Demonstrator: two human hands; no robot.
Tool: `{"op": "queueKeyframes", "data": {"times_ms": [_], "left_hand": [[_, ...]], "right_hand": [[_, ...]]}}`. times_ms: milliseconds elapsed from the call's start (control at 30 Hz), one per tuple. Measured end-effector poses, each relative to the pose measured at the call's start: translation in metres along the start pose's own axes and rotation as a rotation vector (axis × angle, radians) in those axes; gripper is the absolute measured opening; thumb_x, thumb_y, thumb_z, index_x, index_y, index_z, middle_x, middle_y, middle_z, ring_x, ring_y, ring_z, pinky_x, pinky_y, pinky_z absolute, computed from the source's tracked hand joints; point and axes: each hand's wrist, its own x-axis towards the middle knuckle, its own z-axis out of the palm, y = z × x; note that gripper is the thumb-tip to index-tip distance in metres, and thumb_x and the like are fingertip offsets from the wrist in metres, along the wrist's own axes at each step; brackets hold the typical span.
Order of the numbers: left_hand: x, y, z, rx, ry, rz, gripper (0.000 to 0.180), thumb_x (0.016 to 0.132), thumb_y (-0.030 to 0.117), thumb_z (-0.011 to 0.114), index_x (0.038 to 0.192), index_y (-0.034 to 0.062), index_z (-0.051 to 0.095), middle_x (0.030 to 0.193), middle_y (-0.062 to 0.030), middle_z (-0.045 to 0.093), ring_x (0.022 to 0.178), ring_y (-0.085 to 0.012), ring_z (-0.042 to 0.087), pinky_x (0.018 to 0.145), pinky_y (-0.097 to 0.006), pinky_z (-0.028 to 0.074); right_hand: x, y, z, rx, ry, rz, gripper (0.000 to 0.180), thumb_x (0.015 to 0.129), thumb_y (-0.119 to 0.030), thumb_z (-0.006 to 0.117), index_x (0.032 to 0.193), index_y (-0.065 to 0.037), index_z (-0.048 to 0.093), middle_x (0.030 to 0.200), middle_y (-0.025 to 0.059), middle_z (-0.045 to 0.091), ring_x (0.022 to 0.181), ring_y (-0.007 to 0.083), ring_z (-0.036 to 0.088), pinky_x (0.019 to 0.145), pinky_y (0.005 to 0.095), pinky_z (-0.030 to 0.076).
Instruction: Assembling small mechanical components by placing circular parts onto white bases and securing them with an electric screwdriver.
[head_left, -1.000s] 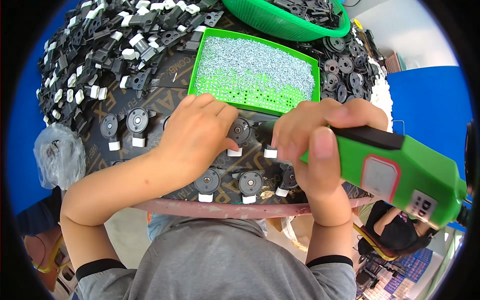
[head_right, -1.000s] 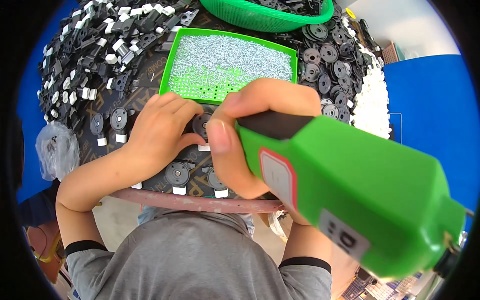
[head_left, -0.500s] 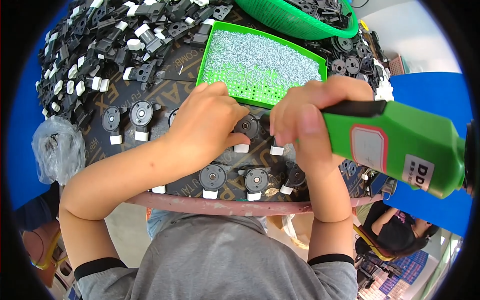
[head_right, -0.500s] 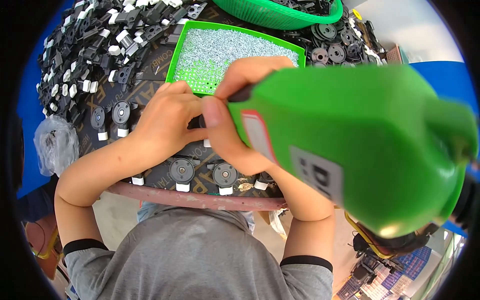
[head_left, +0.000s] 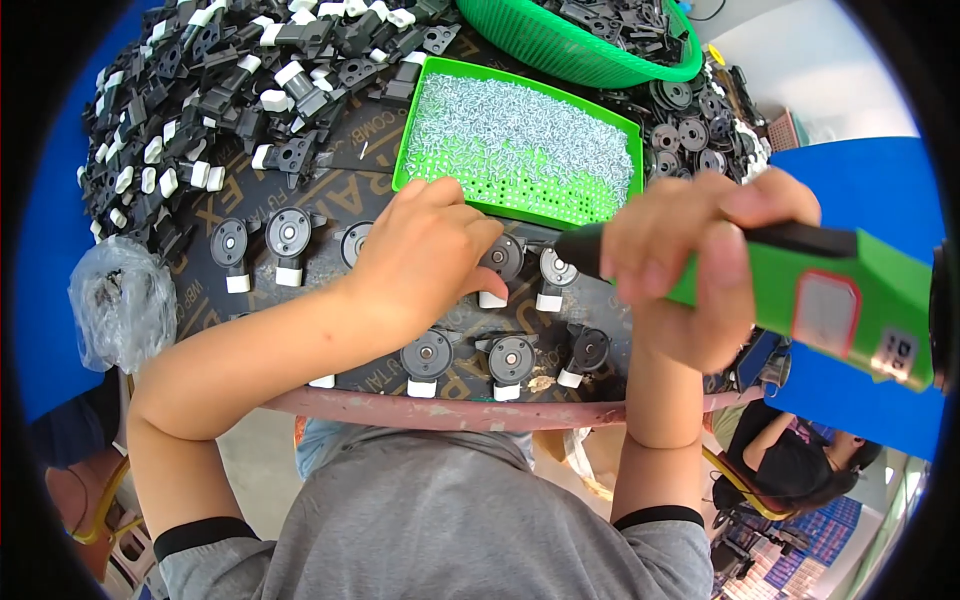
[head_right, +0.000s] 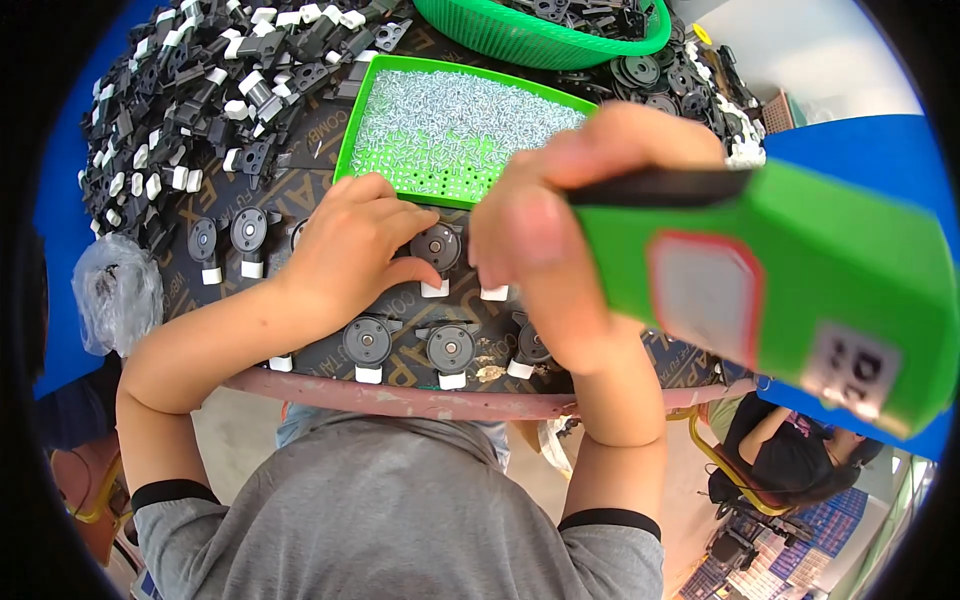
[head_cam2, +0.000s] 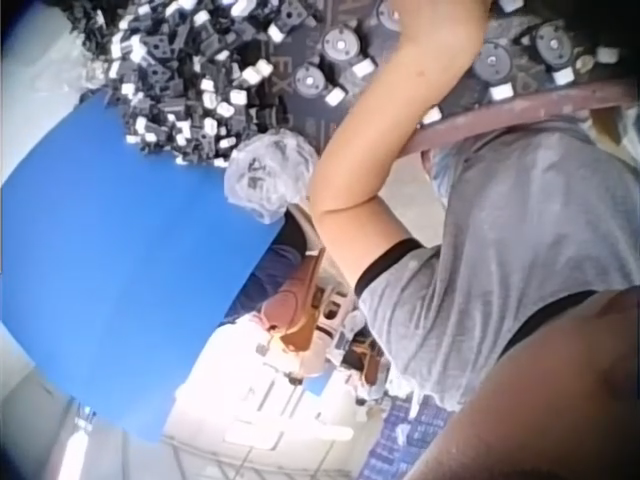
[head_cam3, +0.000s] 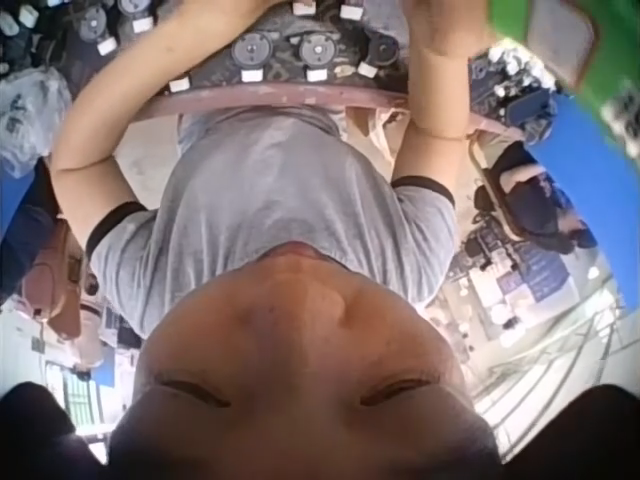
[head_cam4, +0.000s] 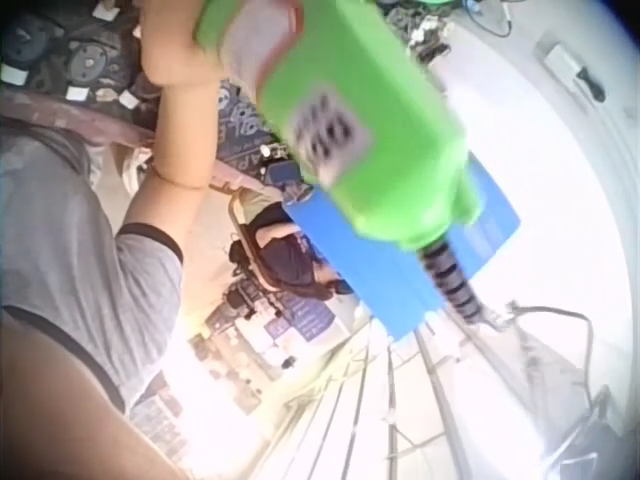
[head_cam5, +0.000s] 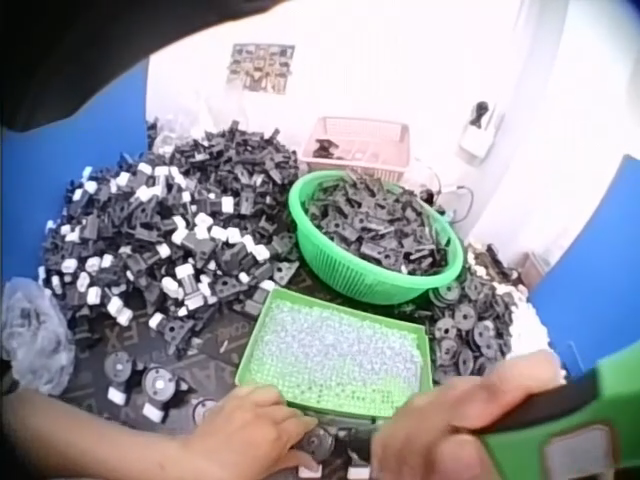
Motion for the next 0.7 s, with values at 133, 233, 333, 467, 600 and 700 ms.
{"op": "queueKeyframes", "data": {"times_ms": [133,233,333,467,600,700], "left_hand": [[-0.001,0.017,-0.010,-0.288,0.067,-0.171,0.038,0.072,0.030,0.081,0.094,0.0011,0.071,0.084,-0.0086,0.068,0.087,-0.0240,0.061,0.079,-0.035,0.048],[0.003,0.029,-0.024,-0.663,-0.093,-0.425,0.032,0.077,0.024,0.081,0.098,0.0022,0.072,0.082,-0.0032,0.067,0.075,-0.0132,0.056,0.065,-0.028,0.045],[0.000,0.032,-0.023,-0.800,-0.164,-0.557,0.023,0.081,0.018,0.080,0.098,0.0040,0.073,0.075,0.0037,0.063,0.062,-0.0024,0.045,0.054,-0.021,0.036],[-0.002,0.031,-0.017,-0.721,-0.083,-0.473,0.014,0.084,0.013,0.077,0.095,0.0048,0.075,0.076,0.0044,0.063,0.061,-0.0006,0.042,0.052,-0.021,0.034],[-0.003,0.029,-0.014,-0.695,-0.067,-0.407,0.013,0.086,0.011,0.075,0.097,0.0038,0.074,0.080,0.0020,0.066,0.067,-0.0013,0.050,0.058,-0.019,0.039],[-0.005,0.027,-0.009,-1.088,-0.054,-0.529,0.016,0.091,0.015,0.069,0.101,0.0023,0.073,0.088,-0.0009,0.068,0.079,-0.0058,0.060,0.070,-0.020,0.047]], "right_hand": [[-0.007,-0.016,-0.003,0.044,-0.062,-0.115,0.021,0.102,-0.017,0.038,0.120,-0.008,0.040,0.069,0.0061,0.051,0.051,0.0164,0.048,0.048,0.0308,0.045],[-0.013,-0.031,-0.009,-0.020,-0.145,-0.083,0.024,0.102,-0.021,0.039,0.123,-0.009,0.039,0.074,0.0060,0.053,0.055,0.0163,0.052,0.049,0.0313,0.046],[-0.014,-0.034,-0.007,-0.027,-0.182,-0.091,0.026,0.101,-0.022,0.040,0.124,-0.010,0.039,0.074,0.0060,0.054,0.056,0.0165,0.053,0.050,0.0310,0.047],[-0.015,-0.041,-0.006,-0.033,-0.153,-0.089,0.025,0.101,-0.021,0.041,0.123,-0.010,0.040,0.075,0.0060,0.054,0.056,0.0163,0.053,0.049,0.0295,0.048],[-0.018,-0.049,-0.004,-0.031,-0.097,-0.090,0.024,0.100,-0.022,0.043,0.121,-0.010,0.042,0.074,0.0059,0.054,0.055,0.0155,0.053,0.048,0.0284,0.048],[-0.022,-0.054,0.003,-0.024,-0.048,-0.091,0.025,0.099,-0.023,0.047,0.120,-0.009,0.045,0.072,0.0054,0.053,0.055,0.0141,0.052,0.049,0.0272,0.049]]}}
